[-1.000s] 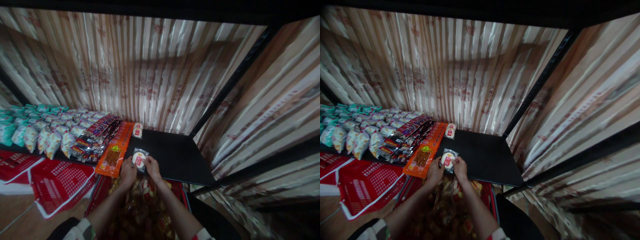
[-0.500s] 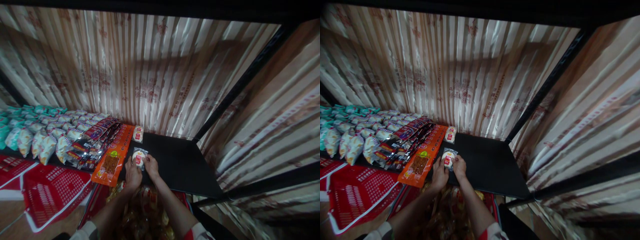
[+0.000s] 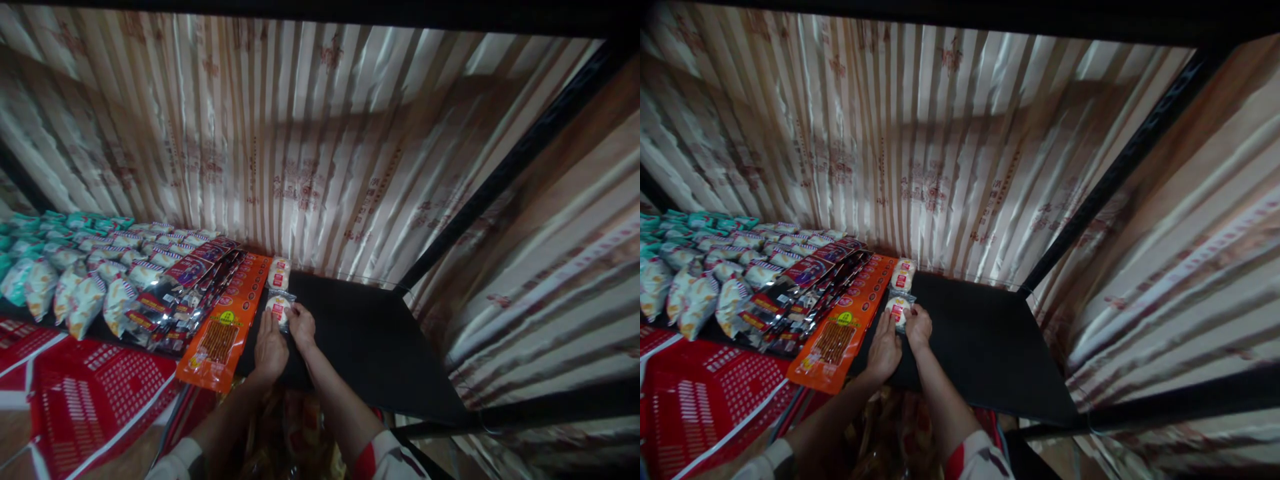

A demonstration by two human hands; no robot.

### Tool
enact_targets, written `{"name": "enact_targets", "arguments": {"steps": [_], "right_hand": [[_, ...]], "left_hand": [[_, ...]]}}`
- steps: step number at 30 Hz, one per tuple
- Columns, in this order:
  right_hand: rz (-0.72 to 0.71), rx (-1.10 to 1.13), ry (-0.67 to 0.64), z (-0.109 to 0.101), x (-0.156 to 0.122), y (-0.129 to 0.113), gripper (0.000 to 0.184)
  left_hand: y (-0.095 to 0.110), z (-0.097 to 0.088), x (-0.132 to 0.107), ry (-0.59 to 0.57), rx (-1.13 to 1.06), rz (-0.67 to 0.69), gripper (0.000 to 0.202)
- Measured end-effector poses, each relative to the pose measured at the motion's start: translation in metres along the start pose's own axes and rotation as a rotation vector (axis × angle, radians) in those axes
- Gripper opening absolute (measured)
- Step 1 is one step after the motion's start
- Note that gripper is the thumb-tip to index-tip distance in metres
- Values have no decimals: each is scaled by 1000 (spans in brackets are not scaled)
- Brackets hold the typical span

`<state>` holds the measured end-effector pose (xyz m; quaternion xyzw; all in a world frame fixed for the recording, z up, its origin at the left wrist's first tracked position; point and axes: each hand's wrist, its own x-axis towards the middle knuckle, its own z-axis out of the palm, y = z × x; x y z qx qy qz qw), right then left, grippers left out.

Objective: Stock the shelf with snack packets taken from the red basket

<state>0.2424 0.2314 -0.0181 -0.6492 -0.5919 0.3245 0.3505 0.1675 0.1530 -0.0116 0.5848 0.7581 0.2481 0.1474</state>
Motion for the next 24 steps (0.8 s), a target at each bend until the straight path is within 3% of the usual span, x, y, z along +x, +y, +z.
{"name": "enact_targets", "arguments": {"steps": [24], "right_hand": [[-63, 68, 132, 27, 44, -18, 25]], "left_hand": [[-1, 14, 60, 59, 38, -2, 61]]}}
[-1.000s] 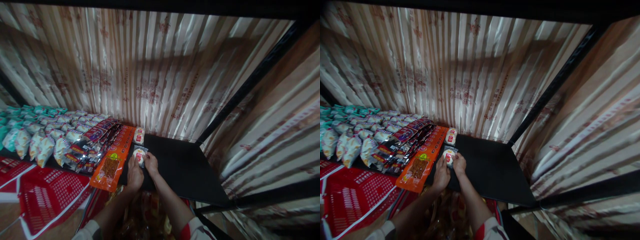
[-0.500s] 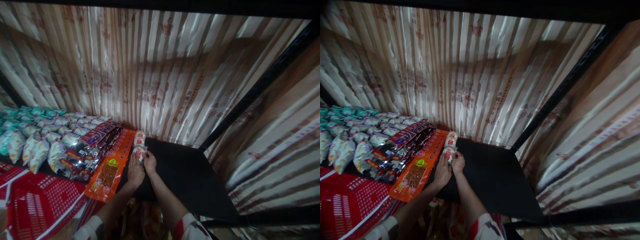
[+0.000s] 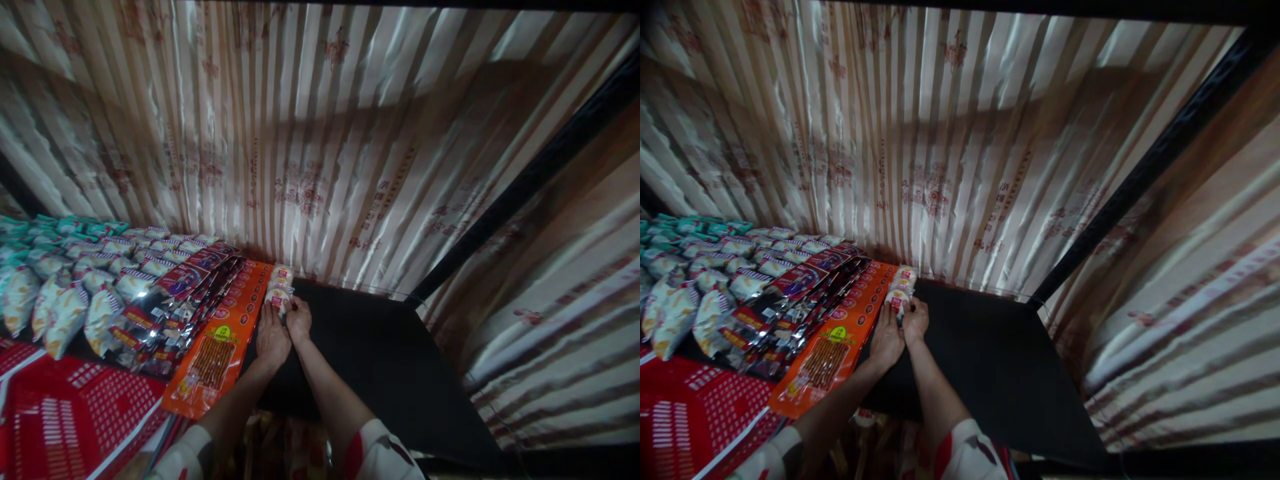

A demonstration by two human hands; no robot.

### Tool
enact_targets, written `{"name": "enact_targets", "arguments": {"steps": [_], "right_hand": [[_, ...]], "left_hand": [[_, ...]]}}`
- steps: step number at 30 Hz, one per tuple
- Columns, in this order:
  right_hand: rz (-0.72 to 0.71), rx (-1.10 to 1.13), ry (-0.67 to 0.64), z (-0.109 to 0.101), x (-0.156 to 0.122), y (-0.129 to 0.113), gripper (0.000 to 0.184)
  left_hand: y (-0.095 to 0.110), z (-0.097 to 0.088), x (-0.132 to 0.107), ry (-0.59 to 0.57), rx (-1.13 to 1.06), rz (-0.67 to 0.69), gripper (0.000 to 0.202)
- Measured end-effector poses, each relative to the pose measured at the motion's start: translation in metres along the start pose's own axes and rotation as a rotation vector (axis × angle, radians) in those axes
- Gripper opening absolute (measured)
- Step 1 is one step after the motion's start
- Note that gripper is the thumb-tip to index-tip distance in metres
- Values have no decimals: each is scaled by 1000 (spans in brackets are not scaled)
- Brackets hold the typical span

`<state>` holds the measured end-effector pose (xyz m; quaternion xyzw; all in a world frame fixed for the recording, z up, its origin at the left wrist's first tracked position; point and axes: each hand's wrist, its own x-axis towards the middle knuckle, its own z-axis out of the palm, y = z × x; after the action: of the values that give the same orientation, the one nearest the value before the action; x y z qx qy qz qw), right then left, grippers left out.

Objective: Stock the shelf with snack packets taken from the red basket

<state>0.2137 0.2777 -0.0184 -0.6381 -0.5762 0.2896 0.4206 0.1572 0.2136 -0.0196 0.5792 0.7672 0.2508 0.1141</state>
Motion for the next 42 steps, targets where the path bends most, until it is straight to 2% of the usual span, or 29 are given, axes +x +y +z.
{"name": "enact_targets", "arguments": {"steps": [6, 12, 21, 28, 33, 36, 42], "right_hand": [[-27, -17, 41, 3, 6, -1, 28], [-43, -35, 10, 8, 11, 7, 30], [-40, -47, -16, 8, 9, 8, 33], [7, -27, 1, 10, 12, 4, 35], [-11, -4, 23, 13, 16, 2, 36], [-21, -23, 43, 14, 18, 2, 33], [6, 7, 8, 18, 25, 9, 25]], "left_hand": [[-1, 7, 8, 28, 53, 3, 57], [-5, 14, 12, 77, 50, 44, 58], [-1, 5, 10, 29, 66, 54, 55], [-4, 6, 15, 39, 64, 74, 54], [-4, 8, 20, 25, 109, 84, 54], [-7, 15, 21, 76, 128, 109, 54], [-14, 34, 22, 256, 157, 169, 53]]}}
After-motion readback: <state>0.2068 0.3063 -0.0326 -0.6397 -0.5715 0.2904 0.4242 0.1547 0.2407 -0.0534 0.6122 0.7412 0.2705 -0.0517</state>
